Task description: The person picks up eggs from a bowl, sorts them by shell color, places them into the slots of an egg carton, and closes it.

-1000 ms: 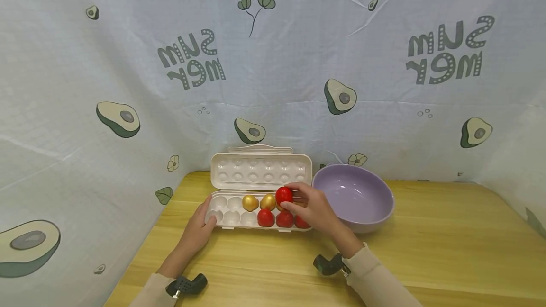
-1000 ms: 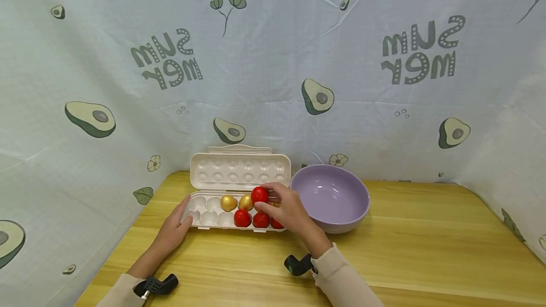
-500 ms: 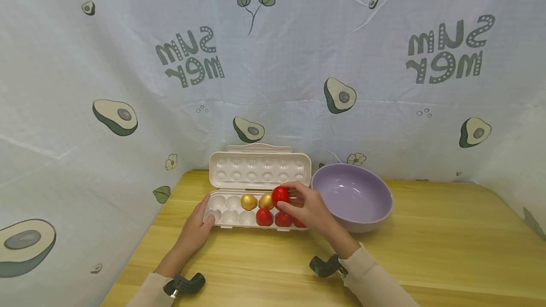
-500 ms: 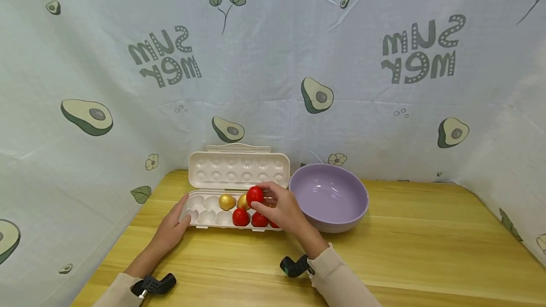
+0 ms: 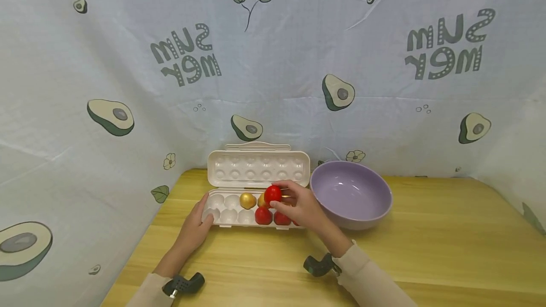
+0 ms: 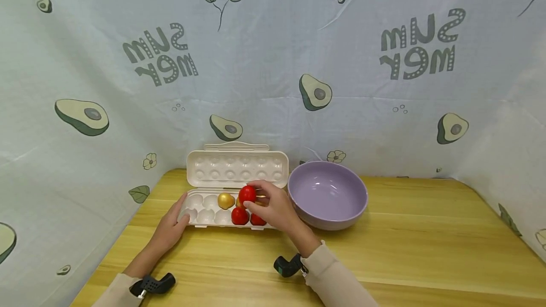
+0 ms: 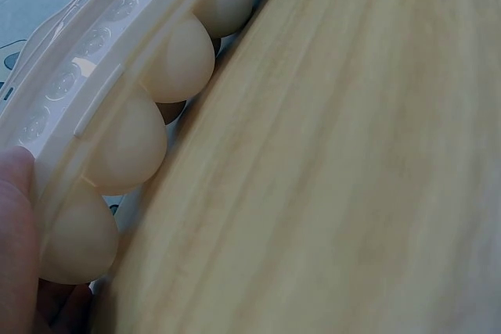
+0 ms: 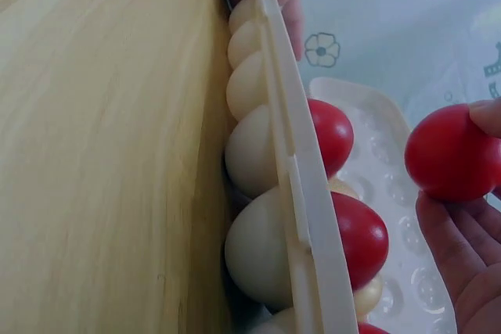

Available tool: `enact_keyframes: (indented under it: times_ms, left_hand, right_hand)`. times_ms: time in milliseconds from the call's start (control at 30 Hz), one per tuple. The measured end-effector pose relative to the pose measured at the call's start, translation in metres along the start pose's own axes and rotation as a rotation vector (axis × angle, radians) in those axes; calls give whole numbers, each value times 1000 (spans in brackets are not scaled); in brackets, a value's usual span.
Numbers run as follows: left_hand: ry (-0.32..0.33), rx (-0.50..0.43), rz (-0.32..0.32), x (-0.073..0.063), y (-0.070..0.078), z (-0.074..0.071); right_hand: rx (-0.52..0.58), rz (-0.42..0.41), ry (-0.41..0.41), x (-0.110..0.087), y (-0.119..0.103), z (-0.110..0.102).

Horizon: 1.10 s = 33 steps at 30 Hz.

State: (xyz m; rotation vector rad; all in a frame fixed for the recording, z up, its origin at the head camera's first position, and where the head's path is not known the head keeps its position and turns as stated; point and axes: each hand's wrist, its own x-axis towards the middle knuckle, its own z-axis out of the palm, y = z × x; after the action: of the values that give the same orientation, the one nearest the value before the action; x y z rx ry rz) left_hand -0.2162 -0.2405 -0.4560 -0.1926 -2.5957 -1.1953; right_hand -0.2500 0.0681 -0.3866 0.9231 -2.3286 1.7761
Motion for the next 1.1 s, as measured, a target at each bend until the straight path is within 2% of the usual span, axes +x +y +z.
enact_keyframes:
  times_ms: [167,367,633,767,833,1000,1100]
  left_hand:
    - [-3,3,-6,0,0,-1]
    - [10,12,9,0,0,-1]
    - [-3,3,5,-1,0,-1]
    - [-2,4,12,-1,-1,0]
    - [-2,9,11,-1,-1,0]
    - [-3,23,8,-2,1,0]
    - [-1,23,8,-2,1,0]
  right_hand:
    - [-13,4,4,3,1,5]
    - [41,13,21,8,1,10]
    - [40,70,35,11,-2,21]
    - [49,65,28,10,-22,25]
    - [51,64,23,12,-24,27]
    - [79,38,32,18,-2,35]
    - [75,13,37,20,2,38]
